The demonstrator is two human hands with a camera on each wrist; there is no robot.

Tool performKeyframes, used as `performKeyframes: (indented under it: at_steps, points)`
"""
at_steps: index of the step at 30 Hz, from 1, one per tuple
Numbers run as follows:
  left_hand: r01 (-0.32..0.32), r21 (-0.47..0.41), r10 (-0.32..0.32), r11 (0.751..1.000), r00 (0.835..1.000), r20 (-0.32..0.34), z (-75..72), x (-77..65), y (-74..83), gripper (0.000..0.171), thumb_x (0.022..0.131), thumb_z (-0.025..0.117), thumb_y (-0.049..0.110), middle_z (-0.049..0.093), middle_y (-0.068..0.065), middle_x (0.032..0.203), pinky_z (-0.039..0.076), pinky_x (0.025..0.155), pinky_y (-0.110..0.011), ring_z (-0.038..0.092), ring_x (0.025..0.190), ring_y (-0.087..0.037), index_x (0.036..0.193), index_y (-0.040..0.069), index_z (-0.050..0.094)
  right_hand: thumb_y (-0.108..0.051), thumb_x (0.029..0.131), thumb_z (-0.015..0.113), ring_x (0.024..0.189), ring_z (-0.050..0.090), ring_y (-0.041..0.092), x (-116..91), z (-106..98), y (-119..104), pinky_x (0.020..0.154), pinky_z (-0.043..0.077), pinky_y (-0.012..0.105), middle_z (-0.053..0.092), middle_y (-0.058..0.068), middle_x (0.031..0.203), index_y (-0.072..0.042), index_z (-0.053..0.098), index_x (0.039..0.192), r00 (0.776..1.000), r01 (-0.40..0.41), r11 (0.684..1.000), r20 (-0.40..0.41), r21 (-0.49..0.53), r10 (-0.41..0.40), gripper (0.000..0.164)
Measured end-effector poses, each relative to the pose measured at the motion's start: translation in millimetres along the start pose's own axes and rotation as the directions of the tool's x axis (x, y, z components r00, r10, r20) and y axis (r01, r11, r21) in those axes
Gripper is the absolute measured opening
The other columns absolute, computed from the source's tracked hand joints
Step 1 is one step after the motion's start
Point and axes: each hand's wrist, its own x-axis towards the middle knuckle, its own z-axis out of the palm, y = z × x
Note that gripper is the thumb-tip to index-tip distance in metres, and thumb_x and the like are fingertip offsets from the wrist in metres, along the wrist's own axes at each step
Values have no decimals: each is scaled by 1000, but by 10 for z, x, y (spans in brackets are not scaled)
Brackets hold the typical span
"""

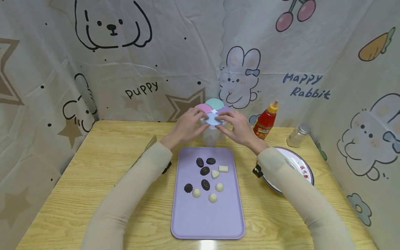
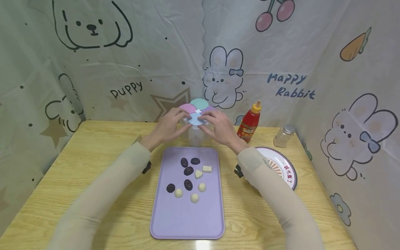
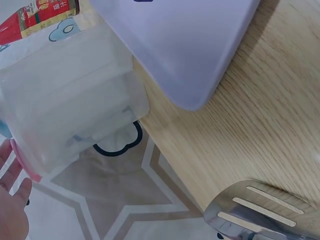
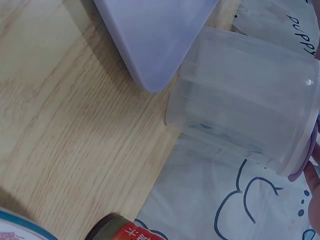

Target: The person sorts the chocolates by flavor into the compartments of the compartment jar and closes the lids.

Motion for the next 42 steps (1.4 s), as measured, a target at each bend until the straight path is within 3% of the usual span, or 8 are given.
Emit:
performKeyframes:
  at_steps: [11, 21, 28, 36, 42]
  points:
    - [42, -68, -42, 997, 999, 1, -9, -4, -26, 33, 104, 67, 29, 67, -10, 131, 51, 108, -43, 60, 125, -30, 128, 6, 67, -16, 95, 80, 113, 68, 32, 68, -98, -35, 97, 57, 48, 73, 14, 123, -7, 78, 117, 998, -66, 996, 20, 61, 65, 24]
    - [128, -119, -125, 985, 992, 35, -71, -72, -81, 39, 105, 65, 31, 68, -11, 134, 51, 111, -45, 61, 128, -29, 136, 8, 64, -11, 97, 76, 93, 73, 27, 152, -177, -33, 84, 63, 44, 77, 15, 114, -4, 80, 112, 988, -156, 967, 17, 199, 156, 17]
    - [116, -125, -113, 985, 993, 30, -92, -86, -93, 37, 104, 67, 30, 68, -11, 135, 49, 114, -47, 60, 131, -30, 134, 8, 65, -13, 98, 75, 92, 72, 27, 218, -216, 1, 83, 61, 39, 77, 15, 106, -3, 79, 110, 966, -257, 935, 24, 245, 259, 16]
    - [117, -112, -112, 987, 992, 49, -92, -85, -90, 36, 105, 65, 31, 67, -11, 137, 48, 115, -47, 59, 134, -30, 134, 9, 65, -13, 100, 73, 98, 71, 31, 288, -243, 33, 89, 58, 45, 77, 20, 113, 1, 74, 114, 935, -351, 892, 49, 284, 352, 20]
    - [124, -110, -119, 986, 992, 54, -109, -91, -77, 37, 105, 65, 32, 67, -11, 136, 49, 114, -48, 59, 133, -31, 134, 9, 65, -17, 100, 73, 98, 70, 29, 325, -246, 38, 85, 57, 33, 77, 19, 113, -1, 75, 114, 918, -391, 874, 51, 289, 394, 22]
